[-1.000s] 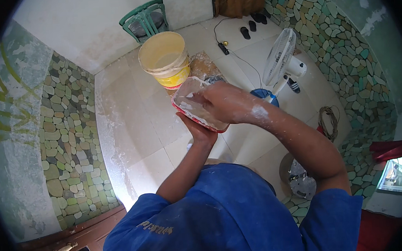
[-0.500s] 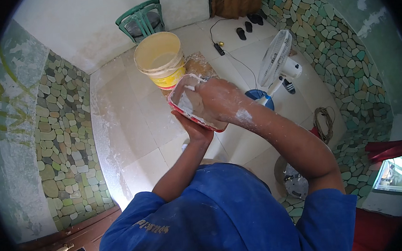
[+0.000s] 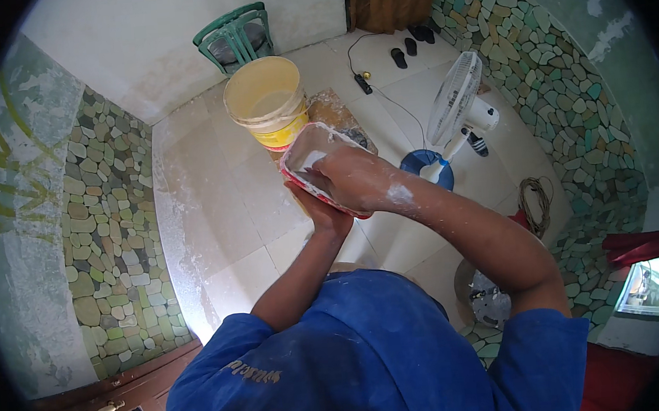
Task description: The recorder mixes putty in a bucket and then uses a scraper to apply the putty to a wall for repair.
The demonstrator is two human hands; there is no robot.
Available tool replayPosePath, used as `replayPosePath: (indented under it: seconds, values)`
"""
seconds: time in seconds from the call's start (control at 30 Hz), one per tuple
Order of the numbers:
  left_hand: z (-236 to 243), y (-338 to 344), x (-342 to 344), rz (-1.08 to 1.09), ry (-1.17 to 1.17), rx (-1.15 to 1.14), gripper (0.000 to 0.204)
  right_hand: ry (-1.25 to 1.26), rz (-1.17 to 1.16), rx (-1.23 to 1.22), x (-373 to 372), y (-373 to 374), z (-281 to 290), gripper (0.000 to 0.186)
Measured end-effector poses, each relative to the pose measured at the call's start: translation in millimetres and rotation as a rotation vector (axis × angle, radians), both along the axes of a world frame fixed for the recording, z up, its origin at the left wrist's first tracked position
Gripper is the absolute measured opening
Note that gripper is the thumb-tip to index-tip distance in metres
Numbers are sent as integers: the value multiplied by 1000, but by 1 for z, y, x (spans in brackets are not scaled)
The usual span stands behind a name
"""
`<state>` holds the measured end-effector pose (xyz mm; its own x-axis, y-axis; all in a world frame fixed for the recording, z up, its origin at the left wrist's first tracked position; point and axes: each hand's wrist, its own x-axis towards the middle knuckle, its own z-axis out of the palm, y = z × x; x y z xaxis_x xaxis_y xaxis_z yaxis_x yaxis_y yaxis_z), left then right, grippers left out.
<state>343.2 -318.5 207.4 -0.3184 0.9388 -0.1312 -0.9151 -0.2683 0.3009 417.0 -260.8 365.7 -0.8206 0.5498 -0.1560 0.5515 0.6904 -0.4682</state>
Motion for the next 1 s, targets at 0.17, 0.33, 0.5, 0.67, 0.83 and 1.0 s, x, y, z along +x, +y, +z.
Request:
replayPosePath:
  seconds: [0.17, 0.33, 0.5, 0.67, 0.83, 1.0]
  values:
    - [2, 3, 6, 72, 129, 38, 81, -180, -75, 45, 1, 7, 5, 28]
    - [2, 5, 4, 27, 66, -7, 84, -5, 6, -55, -2, 4, 8, 28]
    - [-1, 12, -5, 17, 64, 105, 86, 20, -148, 34, 20, 16, 30, 29]
    - [3, 16, -7, 34, 0, 56, 86, 198, -296, 77, 29, 13, 53, 22]
    - [15, 15, -8, 101, 45, -1, 86, 171, -274, 91, 25, 0, 37, 21]
    - [22, 14, -7, 177, 120, 46, 85, 161, -330, 38, 22, -9, -3, 27]
